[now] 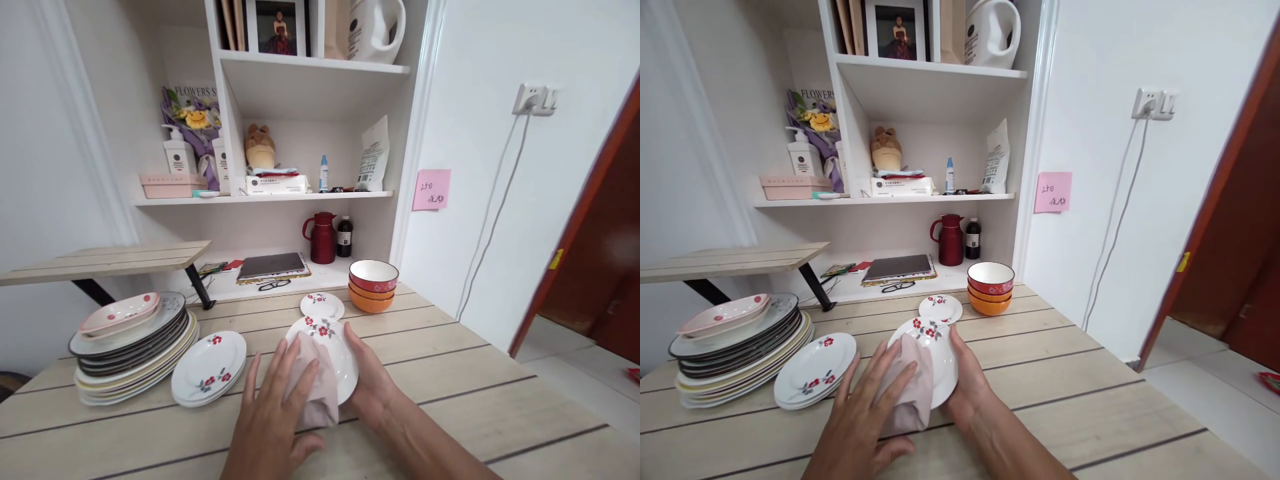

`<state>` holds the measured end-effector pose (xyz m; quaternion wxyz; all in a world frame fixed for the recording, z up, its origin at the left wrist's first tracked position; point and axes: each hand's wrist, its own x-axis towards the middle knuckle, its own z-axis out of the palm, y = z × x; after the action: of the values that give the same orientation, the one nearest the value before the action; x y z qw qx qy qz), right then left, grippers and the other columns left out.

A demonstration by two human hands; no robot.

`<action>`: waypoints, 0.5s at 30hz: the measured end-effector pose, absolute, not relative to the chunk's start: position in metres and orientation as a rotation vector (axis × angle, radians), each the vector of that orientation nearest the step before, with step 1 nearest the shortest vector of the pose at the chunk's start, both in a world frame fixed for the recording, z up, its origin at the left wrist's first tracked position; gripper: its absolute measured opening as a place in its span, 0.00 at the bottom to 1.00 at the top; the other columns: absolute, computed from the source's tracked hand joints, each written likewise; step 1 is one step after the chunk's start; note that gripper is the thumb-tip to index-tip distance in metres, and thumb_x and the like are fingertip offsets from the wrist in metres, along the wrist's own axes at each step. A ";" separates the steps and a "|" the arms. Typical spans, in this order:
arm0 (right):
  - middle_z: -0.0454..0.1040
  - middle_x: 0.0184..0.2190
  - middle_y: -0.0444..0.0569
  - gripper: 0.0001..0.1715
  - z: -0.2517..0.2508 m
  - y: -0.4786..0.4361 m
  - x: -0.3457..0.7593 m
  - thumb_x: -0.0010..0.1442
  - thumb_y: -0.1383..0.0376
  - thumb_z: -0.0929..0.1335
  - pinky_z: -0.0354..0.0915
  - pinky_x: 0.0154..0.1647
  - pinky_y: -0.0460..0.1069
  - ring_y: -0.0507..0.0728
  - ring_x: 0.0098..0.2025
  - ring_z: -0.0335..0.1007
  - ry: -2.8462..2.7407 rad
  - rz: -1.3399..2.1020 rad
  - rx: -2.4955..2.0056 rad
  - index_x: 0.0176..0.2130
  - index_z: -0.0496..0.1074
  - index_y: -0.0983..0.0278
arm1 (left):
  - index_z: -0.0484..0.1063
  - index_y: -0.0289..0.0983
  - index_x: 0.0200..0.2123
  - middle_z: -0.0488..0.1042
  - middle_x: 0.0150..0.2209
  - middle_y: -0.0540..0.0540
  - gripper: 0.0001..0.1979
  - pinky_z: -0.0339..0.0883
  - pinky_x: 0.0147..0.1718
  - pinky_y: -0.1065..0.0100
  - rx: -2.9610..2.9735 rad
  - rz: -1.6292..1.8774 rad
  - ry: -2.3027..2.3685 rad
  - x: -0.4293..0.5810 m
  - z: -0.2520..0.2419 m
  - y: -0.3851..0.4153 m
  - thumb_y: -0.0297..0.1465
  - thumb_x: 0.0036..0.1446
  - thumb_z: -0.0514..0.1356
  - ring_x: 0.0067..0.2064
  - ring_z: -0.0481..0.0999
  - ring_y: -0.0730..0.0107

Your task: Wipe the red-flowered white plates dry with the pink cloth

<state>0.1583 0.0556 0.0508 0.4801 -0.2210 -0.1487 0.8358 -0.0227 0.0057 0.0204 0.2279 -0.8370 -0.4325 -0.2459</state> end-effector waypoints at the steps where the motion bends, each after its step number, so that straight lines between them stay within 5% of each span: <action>1: 0.79 0.44 0.59 0.37 0.051 0.055 0.158 0.63 0.47 0.60 0.63 0.54 0.55 0.62 0.47 0.75 -0.360 2.042 -0.547 0.57 0.65 0.73 | 0.53 0.48 0.64 0.56 0.66 0.40 0.42 0.55 0.59 0.39 -2.312 -0.618 -1.163 -0.023 0.020 0.007 0.37 0.48 0.68 0.65 0.57 0.47; 7: 0.80 0.39 0.60 0.37 0.045 0.055 0.154 0.61 0.45 0.60 0.64 0.52 0.54 0.63 0.45 0.76 -0.346 2.113 -0.583 0.50 0.70 0.74 | 0.66 0.40 0.55 0.70 0.58 0.43 0.28 0.63 0.58 0.53 -2.356 -0.731 -0.914 -0.020 0.016 0.013 0.19 0.49 0.55 0.59 0.69 0.60; 11: 0.80 0.34 0.62 0.40 0.042 0.052 0.153 0.56 0.41 0.64 0.66 0.49 0.55 0.64 0.41 0.77 -0.292 2.148 -0.727 0.44 0.72 0.75 | 0.70 0.43 0.52 0.74 0.54 0.47 0.26 0.70 0.51 0.63 -2.672 -1.009 -1.041 -0.009 0.020 0.003 0.21 0.49 0.53 0.54 0.74 0.64; 15: 0.80 0.36 0.61 0.37 0.043 0.044 0.144 0.59 0.43 0.63 0.66 0.49 0.55 0.62 0.40 0.77 -0.334 2.160 -0.695 0.47 0.72 0.75 | 0.73 0.40 0.50 0.79 0.46 0.45 0.17 0.74 0.42 0.66 -2.833 -1.544 -1.834 -0.001 0.027 -0.004 0.32 0.58 0.53 0.43 0.80 0.64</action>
<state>0.1437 0.0436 0.0433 0.4113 -0.2761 -0.1326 0.8585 -0.0010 -0.0040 0.0272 -0.2812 -0.7326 -0.4741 -0.3993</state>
